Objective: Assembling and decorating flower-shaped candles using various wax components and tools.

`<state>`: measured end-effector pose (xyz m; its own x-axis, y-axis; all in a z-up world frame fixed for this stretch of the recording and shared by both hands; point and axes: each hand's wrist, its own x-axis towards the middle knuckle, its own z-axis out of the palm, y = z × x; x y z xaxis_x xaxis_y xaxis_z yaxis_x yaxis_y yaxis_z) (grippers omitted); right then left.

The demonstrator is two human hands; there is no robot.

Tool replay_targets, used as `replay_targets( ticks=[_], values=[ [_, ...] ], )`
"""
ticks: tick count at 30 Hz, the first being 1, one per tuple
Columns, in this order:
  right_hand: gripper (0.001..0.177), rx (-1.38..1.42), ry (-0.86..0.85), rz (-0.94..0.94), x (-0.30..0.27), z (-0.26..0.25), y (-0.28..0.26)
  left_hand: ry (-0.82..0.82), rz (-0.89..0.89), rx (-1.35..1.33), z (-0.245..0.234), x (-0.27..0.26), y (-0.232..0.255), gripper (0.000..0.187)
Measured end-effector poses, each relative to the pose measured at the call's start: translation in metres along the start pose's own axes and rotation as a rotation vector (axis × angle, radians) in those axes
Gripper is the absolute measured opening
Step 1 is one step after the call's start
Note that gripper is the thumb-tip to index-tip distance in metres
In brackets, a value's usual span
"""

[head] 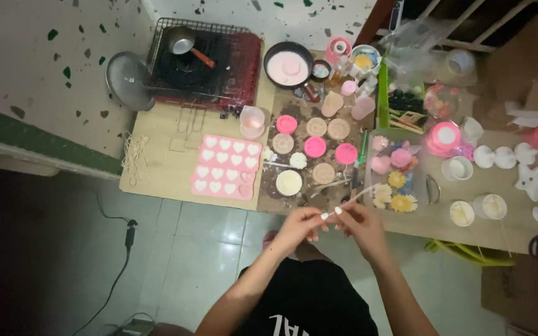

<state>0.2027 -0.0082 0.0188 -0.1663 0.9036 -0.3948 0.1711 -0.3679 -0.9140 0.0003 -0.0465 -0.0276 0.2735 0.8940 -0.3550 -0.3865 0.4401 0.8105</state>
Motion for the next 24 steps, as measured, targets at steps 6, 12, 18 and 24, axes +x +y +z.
replay_targets(
  ticks=[6, 12, 18, 24],
  values=[
    [0.02, -0.02, 0.186, -0.038, -0.017, -0.03, 0.046, 0.524, 0.196, 0.448, -0.061, 0.021, -0.098, 0.038],
    [0.018, -0.046, 0.391, -0.01, -0.046, -0.06, 0.043, 0.758, 0.401, 0.981, -0.089, 0.059, -0.076, 0.111],
    [0.018, -0.022, 0.47, 0.026, -0.053, -0.075, 0.047, 0.667, 0.349, 1.101, -0.104, 0.097, -0.087, 0.126],
    [0.017, -0.029, 0.463, -0.077, -0.041, -0.089, 0.022, 0.68, 0.394, 1.095, -0.123, 0.124, -0.114, 0.124]
  ],
)
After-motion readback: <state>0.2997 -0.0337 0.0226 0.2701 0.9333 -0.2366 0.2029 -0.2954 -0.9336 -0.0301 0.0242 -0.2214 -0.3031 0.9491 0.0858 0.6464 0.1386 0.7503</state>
